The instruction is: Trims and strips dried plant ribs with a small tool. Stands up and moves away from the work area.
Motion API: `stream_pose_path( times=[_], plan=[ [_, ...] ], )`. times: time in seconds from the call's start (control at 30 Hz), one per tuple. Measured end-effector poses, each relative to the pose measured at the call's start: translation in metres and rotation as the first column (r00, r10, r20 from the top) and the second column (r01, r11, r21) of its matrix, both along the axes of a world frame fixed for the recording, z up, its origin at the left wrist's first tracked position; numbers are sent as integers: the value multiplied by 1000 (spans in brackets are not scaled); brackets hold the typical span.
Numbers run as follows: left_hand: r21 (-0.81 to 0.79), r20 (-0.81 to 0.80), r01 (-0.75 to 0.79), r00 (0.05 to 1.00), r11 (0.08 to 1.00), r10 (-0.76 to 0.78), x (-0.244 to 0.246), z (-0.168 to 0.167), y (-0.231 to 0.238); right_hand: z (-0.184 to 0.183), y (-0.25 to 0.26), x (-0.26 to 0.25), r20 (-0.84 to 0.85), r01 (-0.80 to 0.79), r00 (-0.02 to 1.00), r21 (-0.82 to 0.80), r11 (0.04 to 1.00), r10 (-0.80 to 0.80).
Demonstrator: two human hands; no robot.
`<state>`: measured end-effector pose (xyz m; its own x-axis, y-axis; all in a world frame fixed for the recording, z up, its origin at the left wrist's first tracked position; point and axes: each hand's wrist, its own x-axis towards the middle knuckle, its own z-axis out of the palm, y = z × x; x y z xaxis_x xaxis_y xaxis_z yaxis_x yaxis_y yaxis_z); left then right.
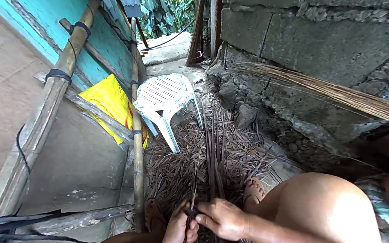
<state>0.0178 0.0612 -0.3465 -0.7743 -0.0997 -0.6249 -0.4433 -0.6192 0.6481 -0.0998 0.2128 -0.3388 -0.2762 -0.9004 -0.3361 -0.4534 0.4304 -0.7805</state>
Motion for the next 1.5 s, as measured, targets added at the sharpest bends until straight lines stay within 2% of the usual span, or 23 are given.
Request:
stream_pose_path(
  times=[0.17,0.3,0.5,0.6,0.67,0.73,0.8,0.87,0.93,1.0,1.03,1.2,1.23,1.27,1.3,1.33,1.37,1.4,1.43,1.5],
  plan=[
    [-2,8,-32,999,999,32,-1,-3,5,-9,-6,-5,-158,-87,983,18,996,88],
    [3,28,-39,999,999,39,-3,0,6,-12,-4,-12,-212,-64,975,28,998,69],
    [-28,-39,74,996,997,-75,1,-1,5,-15,1,-56,-255,174,960,227,958,-114],
    [-119,-40,123,991,985,-128,2,1,6,-11,0,-71,-303,333,922,305,892,-241],
    [-188,-31,166,984,968,-175,5,3,8,-10,3,-84,-286,483,870,334,810,-401],
    [-240,-18,176,983,955,-185,9,3,8,-12,11,-99,-189,610,792,264,747,-580],
    [-245,-14,156,986,957,-165,9,3,6,-16,15,-97,84,693,706,121,711,-703],
    [-237,-3,148,988,960,-154,7,3,5,-10,12,-77,491,681,580,144,717,-650],
    [-238,14,160,987,958,-162,6,2,6,-11,7,-56,684,557,510,200,806,-522],
    [-234,29,181,983,955,-179,5,3,8,-17,1,-46,742,493,492,193,848,-455],
    [-217,25,202,979,955,-201,6,2,8,-18,-1,-46,755,512,479,174,841,-448],
    [-45,-28,338,940,940,-339,12,-2,-2,-13,4,-71,784,715,360,116,690,-505],
    [-36,-23,324,945,945,-325,12,-2,-2,-12,6,-73,775,722,361,119,681,-518],
    [-46,-16,303,953,952,-304,12,-3,-1,-11,9,-72,745,715,406,102,692,-529],
    [-60,-14,277,961,959,-278,11,-4,0,-10,11,-69,677,687,508,55,725,-533],
    [-67,-16,247,968,967,-249,10,-4,0,-10,12,-64,551,627,654,-13,779,-518],
    [-74,-17,227,973,971,-229,9,-4,-1,-11,14,-61,374,527,800,-64,848,-469],
    [-84,-16,215,976,973,-217,9,-4,-1,-10,15,-59,191,410,899,-59,910,-393],
    [-107,-14,209,977,972,-211,9,-3,-1,-6,14,-57,35,321,946,-13,947,-321],
    [-179,3,208,978,962,-210,9,-3,1,-2,14,-58,-127,253,962,84,964,-241]
  ],
)
